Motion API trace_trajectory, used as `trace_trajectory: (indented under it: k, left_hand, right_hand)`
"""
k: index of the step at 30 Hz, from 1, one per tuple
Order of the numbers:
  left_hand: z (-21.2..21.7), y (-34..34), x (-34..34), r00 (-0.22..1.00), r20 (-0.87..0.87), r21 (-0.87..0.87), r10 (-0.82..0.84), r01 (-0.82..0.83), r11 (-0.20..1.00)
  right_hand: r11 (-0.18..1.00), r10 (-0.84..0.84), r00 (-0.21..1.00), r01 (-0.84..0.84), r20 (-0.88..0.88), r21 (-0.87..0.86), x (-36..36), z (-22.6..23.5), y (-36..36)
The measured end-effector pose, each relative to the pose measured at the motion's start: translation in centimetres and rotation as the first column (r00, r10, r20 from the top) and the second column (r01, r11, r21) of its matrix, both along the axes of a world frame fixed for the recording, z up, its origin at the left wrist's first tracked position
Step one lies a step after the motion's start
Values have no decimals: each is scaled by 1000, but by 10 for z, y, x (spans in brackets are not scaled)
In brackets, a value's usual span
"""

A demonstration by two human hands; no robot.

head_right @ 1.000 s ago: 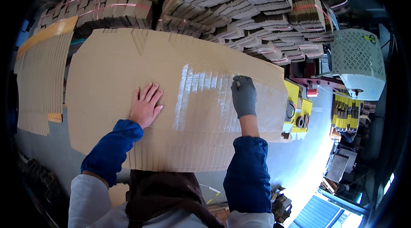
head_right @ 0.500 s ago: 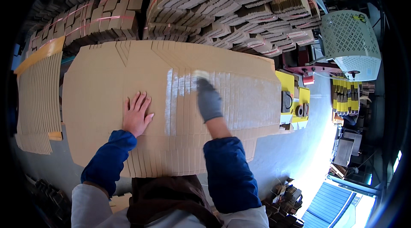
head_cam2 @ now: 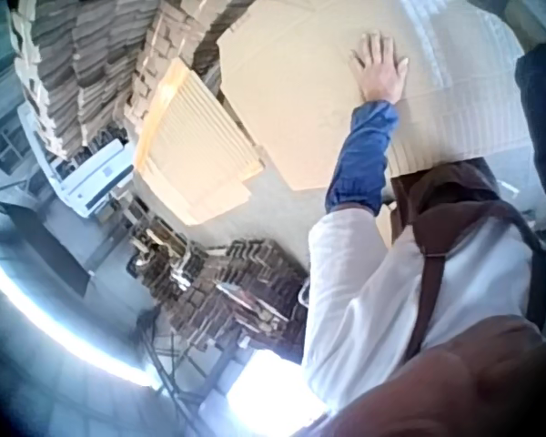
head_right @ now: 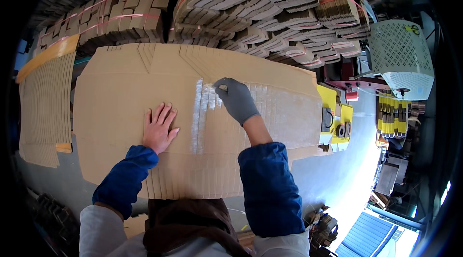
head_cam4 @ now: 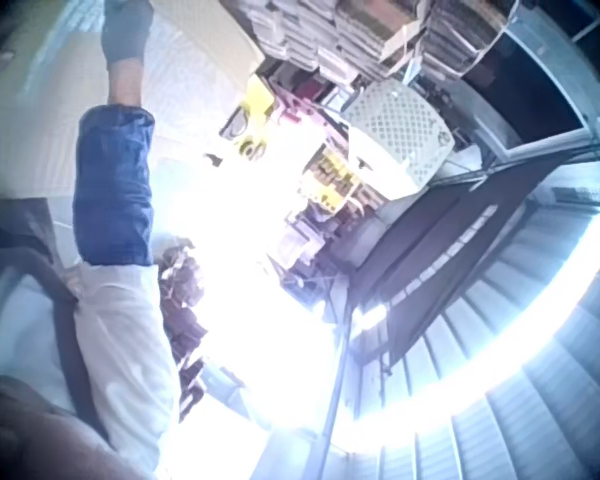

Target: The person applies white adhesive to a large corrugated cardboard sheet using a brush. They repeatedly dip the brush into a small container and spread the glue across the surface in linear strokes.

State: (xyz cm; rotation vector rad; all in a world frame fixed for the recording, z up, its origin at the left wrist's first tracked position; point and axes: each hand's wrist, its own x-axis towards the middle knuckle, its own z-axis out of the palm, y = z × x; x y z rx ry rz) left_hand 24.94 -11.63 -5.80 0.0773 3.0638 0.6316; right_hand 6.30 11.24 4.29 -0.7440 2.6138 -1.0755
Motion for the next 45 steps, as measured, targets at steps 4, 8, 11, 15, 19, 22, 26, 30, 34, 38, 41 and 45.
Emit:
trace_trajectory:
  k: [4,8,11,15,19,22,26,30,34,38,41,45]
  left_hand:
    - [0,4,-4,1000,-5,21,-10,10,1000]
    - [-1,0,2,1000,19,13,-8,8,1000]
    - [2,8,-6,1000,-8,37,-30,30,999]
    - [1,-1,-2,1000,-2,-4,5,-5,1000]
    - [0,5,-3,1000,-12,16,-8,9,1000]
    - [0,4,-1,1000,9,8,-8,8,1000]
    - [0,7,-4,1000,22,-9,-10,10,1000]
    - [0,10,-5,999,35,-18,-5,6,1000]
    - [3,8,-2,999,48,-45,-5,7,999]
    - [2,14,-6,1000,28,-40,-14,15,999]
    - [0,7,-1,1000,29,-57,-2,4,998]
    - [-1,9,-4,1000,28,-68,-2,4,998]
  right_hand:
    - [967,-144,989,135,28,214,-27,4,33]
    - [994,50,997,-45,-57,96,-19,9,-17]
    - [969,-59,998,58,-3,240,-38,-5,20]
    - [997,28,999,-24,-44,80,-20,4,-18]
    - [961,-39,998,49,-43,273,-29,-9,9]
    - [976,-19,995,39,-97,215,-21,-2,6]
    - [965,37,983,12,-182,261,4,-22,-26]
    - [875,-102,976,179,-190,450,4,-18,16]
    - [931,-15,994,52,-105,362,29,-8,-9]
    - [890,-195,959,260,-203,374,-7,-24,93]
    - [936,-193,948,255,-253,241,-4,-17,90]
    - [881,-311,937,347,-159,322,-2,-24,111]
